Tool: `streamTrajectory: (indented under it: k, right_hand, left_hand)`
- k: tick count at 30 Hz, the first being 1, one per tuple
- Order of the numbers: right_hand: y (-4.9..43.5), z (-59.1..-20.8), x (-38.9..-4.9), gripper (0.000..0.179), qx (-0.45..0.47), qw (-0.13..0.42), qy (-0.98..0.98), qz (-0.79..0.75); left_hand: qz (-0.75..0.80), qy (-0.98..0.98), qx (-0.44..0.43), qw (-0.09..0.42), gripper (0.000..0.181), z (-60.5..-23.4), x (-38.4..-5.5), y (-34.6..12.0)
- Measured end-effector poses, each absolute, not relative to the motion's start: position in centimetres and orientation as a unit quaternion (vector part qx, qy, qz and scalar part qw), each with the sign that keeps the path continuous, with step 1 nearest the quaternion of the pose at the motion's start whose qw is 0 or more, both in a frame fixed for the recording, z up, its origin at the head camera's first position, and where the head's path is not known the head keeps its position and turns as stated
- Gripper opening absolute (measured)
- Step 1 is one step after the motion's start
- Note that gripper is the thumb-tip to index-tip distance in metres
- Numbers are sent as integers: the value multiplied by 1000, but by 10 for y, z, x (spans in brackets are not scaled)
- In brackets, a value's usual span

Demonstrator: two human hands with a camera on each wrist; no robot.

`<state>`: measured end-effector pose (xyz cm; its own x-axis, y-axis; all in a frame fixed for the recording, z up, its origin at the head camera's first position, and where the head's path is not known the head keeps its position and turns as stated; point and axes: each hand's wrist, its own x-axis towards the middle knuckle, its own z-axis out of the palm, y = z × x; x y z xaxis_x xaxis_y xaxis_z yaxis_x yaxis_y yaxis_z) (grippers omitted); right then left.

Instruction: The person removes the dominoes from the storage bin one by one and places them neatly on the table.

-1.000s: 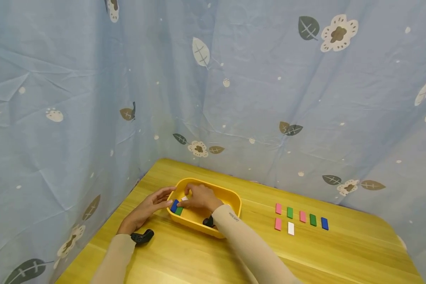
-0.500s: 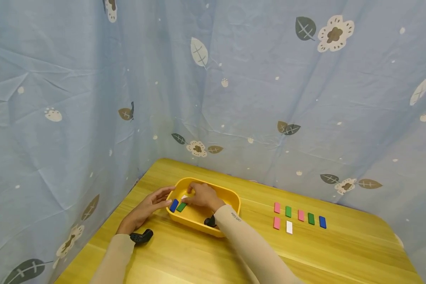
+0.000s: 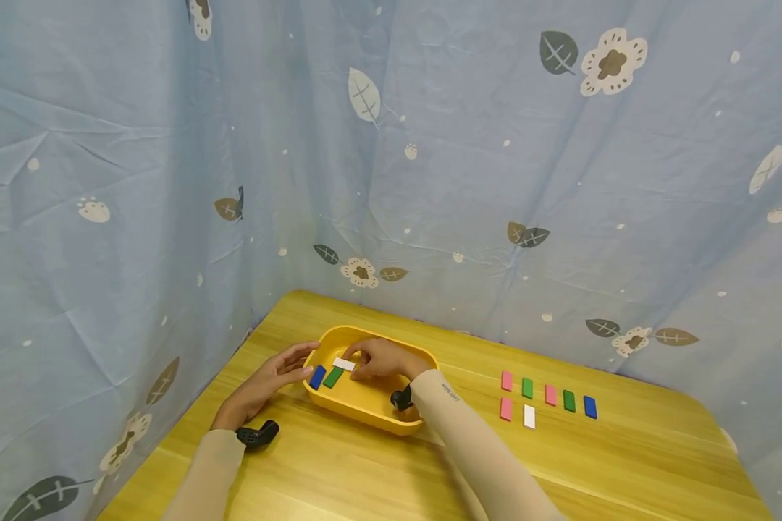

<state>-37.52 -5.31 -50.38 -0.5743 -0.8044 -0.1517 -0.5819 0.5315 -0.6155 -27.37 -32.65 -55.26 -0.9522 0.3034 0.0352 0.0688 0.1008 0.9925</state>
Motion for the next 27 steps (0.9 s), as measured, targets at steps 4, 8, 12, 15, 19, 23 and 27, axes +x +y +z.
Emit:
streamTrajectory:
  k: [4,8,12,15,19,23,27]
  right_hand:
    - [-54,-505,-379,50,-418,221,846,-249]
    - [-55,-504,-380,45,-410,228,848,-247]
    - [-56,-504,-378,28,-394,217,856,-255]
    - [-56,-504,-376,19,-381,205,863,-260]
    - [-55,-507,-377,15,-387,183,869,-246]
    - [-54,-511,-378,15,-387,183,868,-252]
    - [-55,-512,-379,35,-391,184,865,-254]
  left_hand:
    - [659,737,126,87,57,-552,-273,-327]
    - [656,739,127,86,57,-554,-275,-327]
    - [657,738,128,88,57,-555,-276,-327]
    - [657,738,128,87,57,-556,-277,-328]
    - [656,738,132,85,57,-556,-277,-328]
    - [655,739,134,84,58,-555,-277,-328]
    - [656,738,132,83,57,-555,-276,-327]
